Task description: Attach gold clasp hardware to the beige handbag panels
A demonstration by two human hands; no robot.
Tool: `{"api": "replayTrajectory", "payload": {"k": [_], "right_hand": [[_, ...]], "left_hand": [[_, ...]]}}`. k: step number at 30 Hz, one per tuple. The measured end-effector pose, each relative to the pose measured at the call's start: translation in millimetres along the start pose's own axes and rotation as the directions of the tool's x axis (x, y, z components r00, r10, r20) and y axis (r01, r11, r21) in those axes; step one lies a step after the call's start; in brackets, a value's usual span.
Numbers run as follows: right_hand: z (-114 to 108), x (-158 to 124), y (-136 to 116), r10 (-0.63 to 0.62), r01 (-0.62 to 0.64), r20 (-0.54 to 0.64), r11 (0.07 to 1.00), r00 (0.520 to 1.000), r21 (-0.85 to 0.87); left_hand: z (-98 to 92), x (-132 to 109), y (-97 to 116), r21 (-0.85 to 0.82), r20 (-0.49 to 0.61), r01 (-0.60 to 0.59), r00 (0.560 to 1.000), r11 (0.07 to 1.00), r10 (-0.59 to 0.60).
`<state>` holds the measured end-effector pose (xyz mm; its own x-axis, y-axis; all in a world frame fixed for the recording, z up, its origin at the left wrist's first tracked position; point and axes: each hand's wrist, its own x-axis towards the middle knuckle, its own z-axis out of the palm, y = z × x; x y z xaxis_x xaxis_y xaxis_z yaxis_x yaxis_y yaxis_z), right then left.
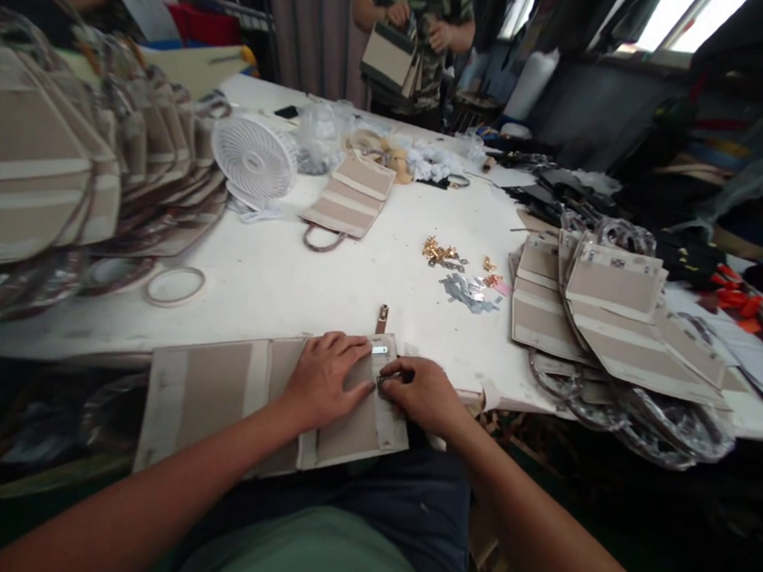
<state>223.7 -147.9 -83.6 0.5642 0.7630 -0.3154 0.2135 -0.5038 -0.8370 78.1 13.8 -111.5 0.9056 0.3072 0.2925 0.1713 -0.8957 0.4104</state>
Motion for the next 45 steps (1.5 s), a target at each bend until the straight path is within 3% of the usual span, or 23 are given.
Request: {"api": "replayTrajectory", "payload": {"k": [7,12,19,24,35,40,45], "right_hand": [[2,1,2,0.036,-0.037,0.024,0.999,0.999,0.024],[4,0,-4,-0.028,0.024,-0.021,0.984,0.999,-0.179],[8,0,-11,-0.168,0.116,-0.079,0.886,0.983,-0.449],[11,-2,-5,-0.176,0.079,-0.129,0.837,0.976,-0.541],[15,-10,-3,-0.142,0.048,-0.145,0.856,0.979,-0.515],[7,-14,-4,-0.160,0.121,-0.080,0.924,0.984,-0.362],[2,-7,-5,-0.107,0.082,-0.074,0.954,0.992,-0.288]], "left_hand": [[0.5,-1,0,0.008,-0.002,-0.016,1.000,1.000,0.016],[1.3,0,0,0.010,0.001,-0.012,1.000,1.000,0.012],[0.5,0,0,-0.002,-0.004,-0.018,1.000,1.000,0.018],[1.0,1,1,0.000,-0.005,-0.012,1.000,1.000,0.012],[0.1,2,2,-0.010,-0.008,-0.003,1.000,1.000,0.003],[1.0,3,1,-0.019,0.006,0.009,1.000,1.000,-0.008],[1.2,3,2,-0.016,0.009,0.005,1.000,1.000,-0.005]]}}
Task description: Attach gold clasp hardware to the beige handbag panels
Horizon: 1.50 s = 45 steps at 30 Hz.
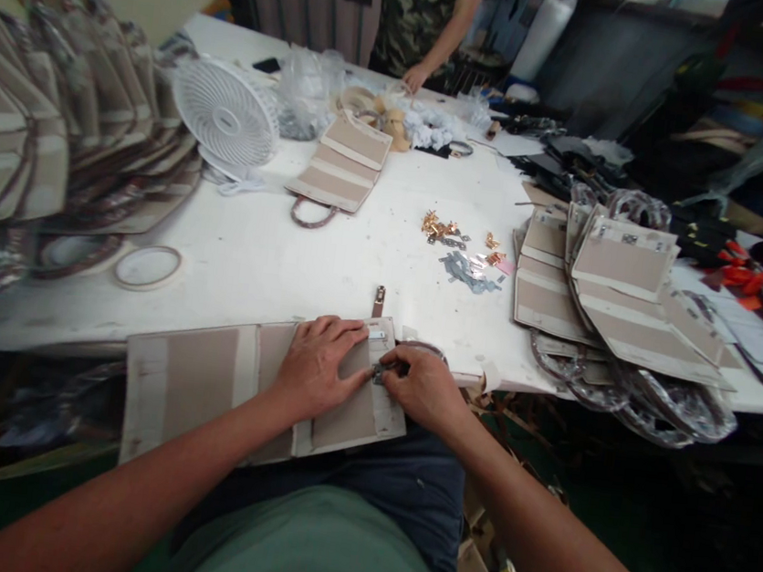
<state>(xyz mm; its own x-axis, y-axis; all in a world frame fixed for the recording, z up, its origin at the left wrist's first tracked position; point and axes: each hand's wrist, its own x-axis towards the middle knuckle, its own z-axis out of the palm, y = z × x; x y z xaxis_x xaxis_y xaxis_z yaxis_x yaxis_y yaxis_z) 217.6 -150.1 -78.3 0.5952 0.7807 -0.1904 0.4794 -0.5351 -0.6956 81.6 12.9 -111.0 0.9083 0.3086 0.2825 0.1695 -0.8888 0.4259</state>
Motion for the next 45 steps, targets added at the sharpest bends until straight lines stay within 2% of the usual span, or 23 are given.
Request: {"api": "replayTrajectory", "payload": {"k": [5,11,19,25,29,32,36,39,45], "right_hand": [[-3,7,1,0.098,-0.104,0.059,0.988,0.993,0.117],[-8,6,-7,0.107,-0.104,0.099,0.994,0.989,-0.032],[-6,12,-12,0.018,0.001,0.117,0.988,0.993,-0.158],[-8,14,-19,0.112,-0.084,0.169,0.983,0.979,-0.162],[-10,16,-18,0.128,-0.099,0.182,0.982,0.975,-0.161],[-10,15,-6,0.117,-0.108,0.221,0.993,0.968,-0.054],[-8,7,14,0.020,-0.056,0.230,0.987,0.973,0.153],[-6,0,21,-0.003,-0.027,0.184,0.987,0.983,0.161],[6,-4,21,0.026,-0.048,0.128,0.983,0.991,0.175]], "left_hand": [[0.5,0,-1,0.000,0.002,-0.007,1.000,1.000,0.007],[0.3,0,-1,-0.002,0.011,0.002,1.000,1.000,-0.002],[0.5,1,-1,-0.015,0.024,0.009,1.000,1.000,-0.009],[1.7,0,-2,-0.003,0.019,0.004,1.000,1.000,-0.004],[2.8,1,-2,0.002,0.020,0.000,1.000,1.000,0.000],[2.2,2,-1,-0.004,0.019,0.006,1.000,1.000,-0.006],[1.3,1,-2,0.001,0.020,-0.002,1.000,1.000,0.002],[1.4,1,-2,0.004,0.022,-0.018,1.000,1.000,0.018],[1.5,2,-2,0.008,0.033,-0.008,0.999,1.000,0.007]]}}
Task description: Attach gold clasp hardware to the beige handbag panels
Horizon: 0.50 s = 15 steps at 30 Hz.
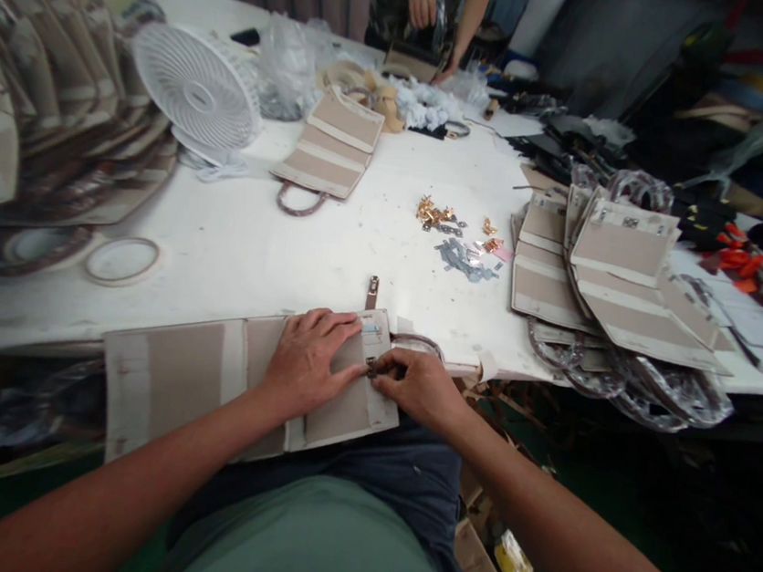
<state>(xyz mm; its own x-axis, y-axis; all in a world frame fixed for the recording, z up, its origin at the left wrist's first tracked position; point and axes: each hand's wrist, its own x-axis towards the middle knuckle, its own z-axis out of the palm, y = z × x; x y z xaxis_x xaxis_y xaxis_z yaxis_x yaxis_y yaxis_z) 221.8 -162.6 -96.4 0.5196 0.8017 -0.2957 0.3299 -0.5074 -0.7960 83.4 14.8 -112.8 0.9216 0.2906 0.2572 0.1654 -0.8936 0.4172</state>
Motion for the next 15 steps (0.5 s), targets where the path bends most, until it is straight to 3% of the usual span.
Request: {"api": "replayTrajectory", "payload": {"k": [4,9,15], "right_hand": [[11,-5,2,-0.094,0.074,-0.129,0.985,0.987,-0.155],[20,-11,0,-0.227,0.097,-0.210,0.864,0.951,-0.494],[24,-10,4,-0.260,0.117,-0.238,0.866,0.936,-0.487]], "left_hand": [[-0.4,0,0,-0.002,0.011,-0.007,1.000,1.000,0.007],[0.0,0,0,-0.007,0.004,-0.007,1.000,1.000,0.007],[1.8,2,0,-0.009,0.011,-0.008,1.000,1.000,0.008]]}}
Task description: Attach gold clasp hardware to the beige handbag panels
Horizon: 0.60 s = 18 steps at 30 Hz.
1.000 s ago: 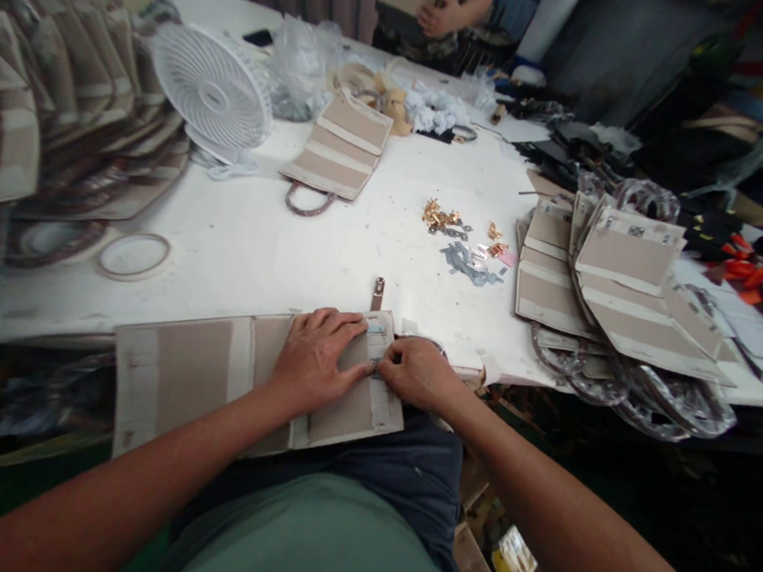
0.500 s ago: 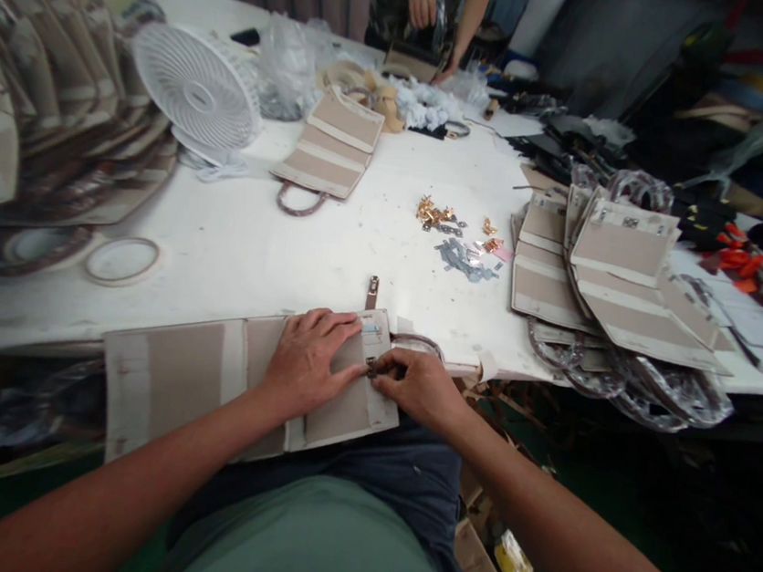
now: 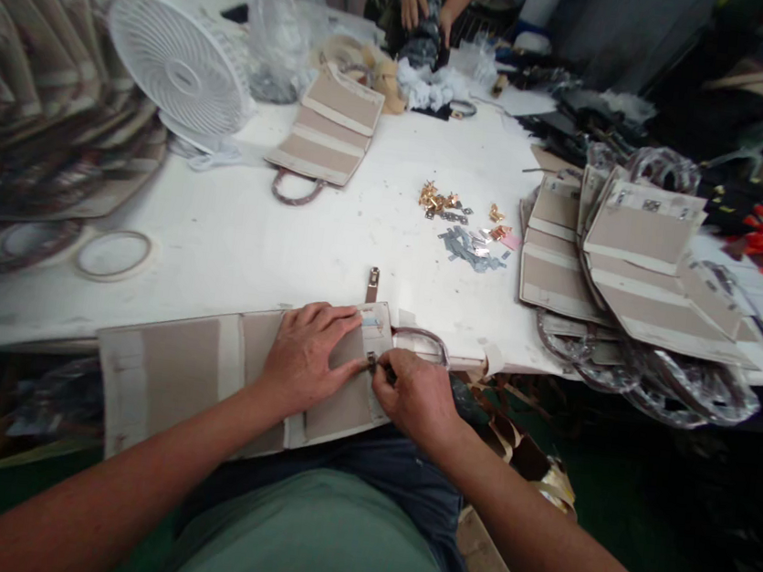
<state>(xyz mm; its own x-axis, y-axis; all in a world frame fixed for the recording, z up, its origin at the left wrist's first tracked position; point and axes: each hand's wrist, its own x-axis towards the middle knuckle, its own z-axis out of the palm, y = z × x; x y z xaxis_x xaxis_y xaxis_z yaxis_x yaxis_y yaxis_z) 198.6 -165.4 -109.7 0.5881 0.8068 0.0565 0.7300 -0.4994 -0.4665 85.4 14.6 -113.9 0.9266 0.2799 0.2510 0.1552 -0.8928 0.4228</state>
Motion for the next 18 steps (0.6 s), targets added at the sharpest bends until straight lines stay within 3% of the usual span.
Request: {"api": "replayTrajectory", "payload": {"k": [6,11,14,18], "right_hand": [[2,-1,8,0.040,-0.044,0.025,0.981,0.999,0.187],[-21,8,10,0.035,-0.113,0.193,0.904,0.981,0.413],[-32,16,9,0.083,-0.205,0.283,0.877,0.955,0.434],[-32,22,6,0.163,-0.271,0.286,0.878,0.944,0.396]], "left_hand": [[-0.1,1,0,0.015,-0.003,-0.007,1.000,1.000,0.007],[0.4,1,0,0.024,-0.017,-0.010,1.000,1.000,0.011],[0.8,1,1,0.026,-0.026,-0.011,1.000,1.000,0.011],[0.9,2,2,0.029,-0.022,-0.003,1.000,1.000,0.004]]}}
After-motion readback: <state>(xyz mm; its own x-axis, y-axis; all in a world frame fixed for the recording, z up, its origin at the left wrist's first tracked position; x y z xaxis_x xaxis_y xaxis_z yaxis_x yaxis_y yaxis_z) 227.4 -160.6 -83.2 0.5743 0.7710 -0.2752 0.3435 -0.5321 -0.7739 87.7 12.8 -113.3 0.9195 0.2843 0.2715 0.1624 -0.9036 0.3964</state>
